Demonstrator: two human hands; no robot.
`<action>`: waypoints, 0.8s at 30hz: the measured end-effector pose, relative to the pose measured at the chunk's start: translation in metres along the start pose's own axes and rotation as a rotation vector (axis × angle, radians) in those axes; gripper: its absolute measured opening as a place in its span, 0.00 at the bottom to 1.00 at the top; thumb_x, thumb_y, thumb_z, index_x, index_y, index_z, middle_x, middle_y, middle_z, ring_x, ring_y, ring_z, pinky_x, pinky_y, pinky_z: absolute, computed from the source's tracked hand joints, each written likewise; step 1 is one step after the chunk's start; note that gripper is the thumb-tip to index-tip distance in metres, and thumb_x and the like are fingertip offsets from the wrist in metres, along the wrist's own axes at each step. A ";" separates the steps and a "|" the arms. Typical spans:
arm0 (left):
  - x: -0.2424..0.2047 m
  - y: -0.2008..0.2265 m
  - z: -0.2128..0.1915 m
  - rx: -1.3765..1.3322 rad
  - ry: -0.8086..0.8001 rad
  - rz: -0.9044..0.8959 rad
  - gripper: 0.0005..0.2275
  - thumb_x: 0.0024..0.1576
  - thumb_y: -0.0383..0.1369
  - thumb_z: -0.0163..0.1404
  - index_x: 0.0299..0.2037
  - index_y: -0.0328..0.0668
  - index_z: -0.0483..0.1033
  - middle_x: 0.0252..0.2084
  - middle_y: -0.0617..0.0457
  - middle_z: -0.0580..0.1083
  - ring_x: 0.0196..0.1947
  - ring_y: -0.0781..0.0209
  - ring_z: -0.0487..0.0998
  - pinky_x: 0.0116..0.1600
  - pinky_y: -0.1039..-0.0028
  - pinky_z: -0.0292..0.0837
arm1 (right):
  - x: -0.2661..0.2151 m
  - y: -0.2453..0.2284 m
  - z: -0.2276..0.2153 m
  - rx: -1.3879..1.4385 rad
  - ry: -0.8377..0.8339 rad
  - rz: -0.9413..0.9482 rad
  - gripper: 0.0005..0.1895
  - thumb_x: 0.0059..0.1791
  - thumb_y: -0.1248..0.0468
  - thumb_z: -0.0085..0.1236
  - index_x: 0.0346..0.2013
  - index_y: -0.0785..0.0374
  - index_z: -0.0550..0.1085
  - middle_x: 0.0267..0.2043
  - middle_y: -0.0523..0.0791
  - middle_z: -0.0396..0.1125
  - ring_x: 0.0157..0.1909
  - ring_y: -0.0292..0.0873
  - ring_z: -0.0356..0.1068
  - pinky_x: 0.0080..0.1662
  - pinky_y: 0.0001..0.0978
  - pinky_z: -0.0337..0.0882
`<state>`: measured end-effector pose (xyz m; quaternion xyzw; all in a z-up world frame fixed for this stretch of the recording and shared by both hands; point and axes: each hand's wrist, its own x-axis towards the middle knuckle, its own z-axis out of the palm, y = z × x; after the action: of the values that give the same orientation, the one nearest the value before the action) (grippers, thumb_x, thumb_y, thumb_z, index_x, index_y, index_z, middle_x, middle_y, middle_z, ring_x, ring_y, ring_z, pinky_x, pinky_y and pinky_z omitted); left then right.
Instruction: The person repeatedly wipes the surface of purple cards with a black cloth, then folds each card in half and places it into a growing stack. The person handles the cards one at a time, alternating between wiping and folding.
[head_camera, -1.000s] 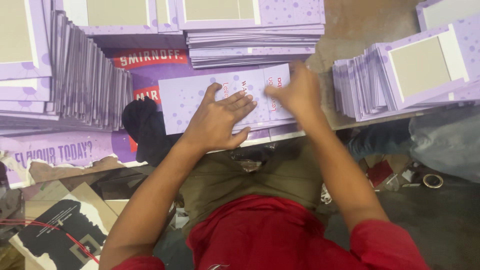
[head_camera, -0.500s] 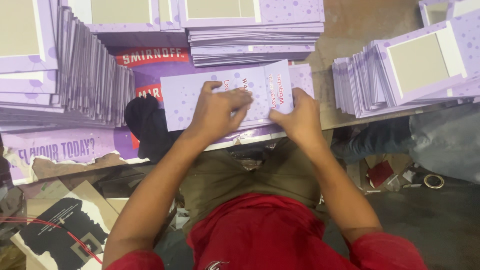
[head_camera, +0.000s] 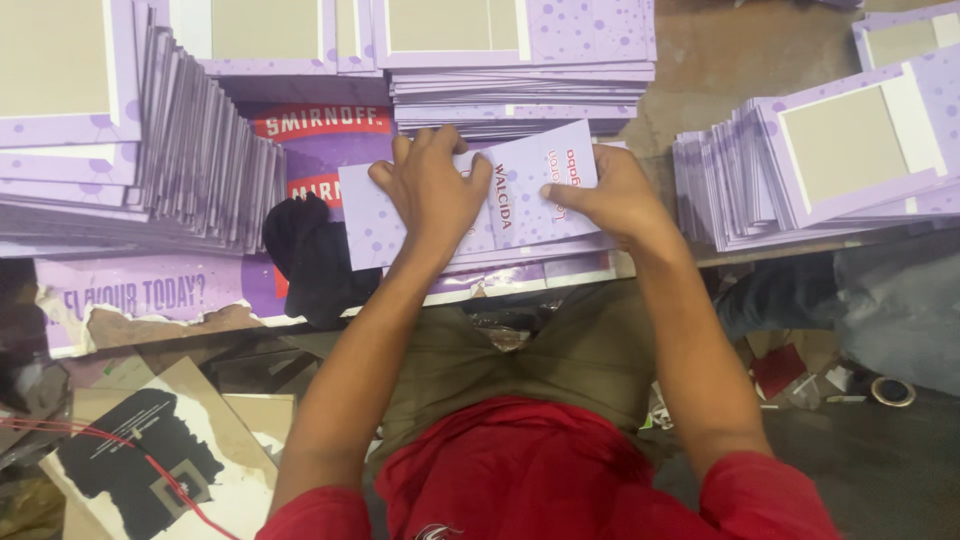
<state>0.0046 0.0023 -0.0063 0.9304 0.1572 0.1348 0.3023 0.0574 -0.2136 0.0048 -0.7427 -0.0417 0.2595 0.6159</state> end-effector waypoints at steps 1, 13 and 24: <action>0.004 0.003 0.001 0.009 -0.023 -0.049 0.09 0.49 0.39 0.59 0.33 0.44 0.79 0.38 0.55 0.76 0.48 0.51 0.69 0.53 0.52 0.52 | 0.001 -0.004 0.002 -0.078 0.013 0.007 0.19 0.42 0.72 0.68 0.47 0.72 0.76 0.41 0.48 0.77 0.39 0.37 0.76 0.42 0.30 0.76; -0.076 0.010 -0.002 0.015 -0.031 0.050 0.22 0.51 0.31 0.57 0.57 0.42 0.67 0.66 0.38 0.61 0.73 0.33 0.50 0.68 0.25 0.34 | -0.009 -0.020 0.020 -0.129 0.089 -0.124 0.17 0.41 0.73 0.67 0.44 0.70 0.77 0.39 0.46 0.78 0.37 0.35 0.77 0.41 0.28 0.77; -0.011 0.017 0.005 0.120 -0.093 -0.036 0.31 0.52 0.33 0.56 0.66 0.37 0.59 0.69 0.30 0.54 0.73 0.29 0.45 0.64 0.19 0.31 | -0.010 -0.020 0.015 -0.221 0.064 -0.123 0.16 0.40 0.73 0.69 0.42 0.69 0.78 0.38 0.46 0.78 0.37 0.36 0.77 0.40 0.29 0.77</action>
<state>-0.0002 -0.0171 -0.0016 0.9491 0.1677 0.0761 0.2555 0.0477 -0.1990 0.0253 -0.8100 -0.0958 0.1910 0.5461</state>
